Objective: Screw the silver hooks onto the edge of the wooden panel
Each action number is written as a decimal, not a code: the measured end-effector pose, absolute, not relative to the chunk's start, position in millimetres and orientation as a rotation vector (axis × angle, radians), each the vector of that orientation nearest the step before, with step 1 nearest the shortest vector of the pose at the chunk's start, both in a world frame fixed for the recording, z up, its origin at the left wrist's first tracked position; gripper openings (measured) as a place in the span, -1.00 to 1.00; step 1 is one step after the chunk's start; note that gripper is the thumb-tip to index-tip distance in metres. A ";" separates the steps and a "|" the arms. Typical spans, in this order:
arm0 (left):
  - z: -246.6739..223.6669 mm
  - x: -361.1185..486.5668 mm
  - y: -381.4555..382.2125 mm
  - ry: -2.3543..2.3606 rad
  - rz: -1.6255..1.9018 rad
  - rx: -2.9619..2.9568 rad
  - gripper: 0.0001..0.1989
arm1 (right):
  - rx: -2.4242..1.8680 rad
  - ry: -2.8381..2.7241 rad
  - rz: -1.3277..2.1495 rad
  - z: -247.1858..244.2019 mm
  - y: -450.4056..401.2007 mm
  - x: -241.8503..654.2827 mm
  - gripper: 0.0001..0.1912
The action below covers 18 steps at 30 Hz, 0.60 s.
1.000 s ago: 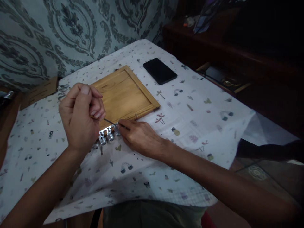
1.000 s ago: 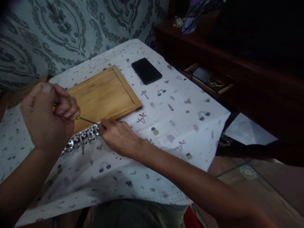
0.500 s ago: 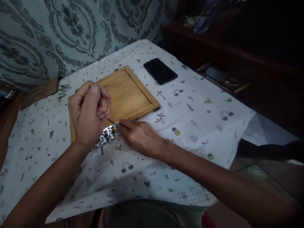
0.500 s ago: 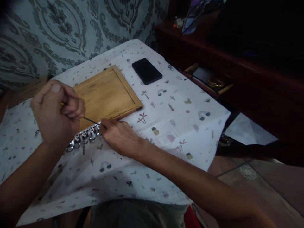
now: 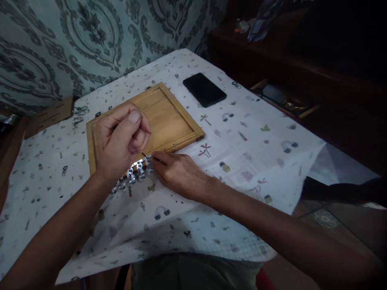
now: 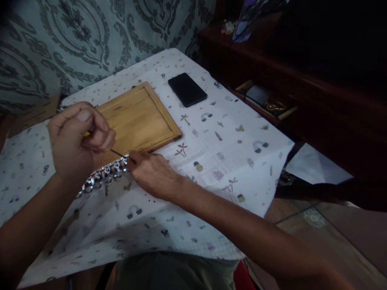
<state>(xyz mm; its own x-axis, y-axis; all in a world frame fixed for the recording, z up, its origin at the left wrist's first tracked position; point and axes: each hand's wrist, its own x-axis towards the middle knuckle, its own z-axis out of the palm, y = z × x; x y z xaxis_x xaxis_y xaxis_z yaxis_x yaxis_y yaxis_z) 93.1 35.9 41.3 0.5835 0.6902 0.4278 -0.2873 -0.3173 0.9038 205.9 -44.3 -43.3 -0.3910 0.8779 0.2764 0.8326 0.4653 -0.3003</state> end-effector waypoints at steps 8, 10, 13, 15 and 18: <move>38.0 96.2 33.4 0.410 1.118 1.583 -0.71 | -1.424 -2.315 0.145 -44.8 -45.0 206.2 -0.83; 37.4 95.9 32.8 0.415 1.128 1.580 -0.71 | -1.418 -2.307 0.140 -45.4 -44.8 206.4 -0.83; 37.6 95.4 32.7 0.430 1.120 1.587 -0.72 | -1.413 -2.305 0.147 -45.3 -44.7 206.5 -0.82; 38.6 95.8 32.5 0.491 1.138 1.581 -0.74 | -1.412 -2.303 0.159 -44.8 -44.8 206.5 -0.82; 40.1 97.3 32.4 0.623 1.219 1.508 -0.77 | -1.395 -2.287 0.171 -43.8 -44.9 206.6 -0.83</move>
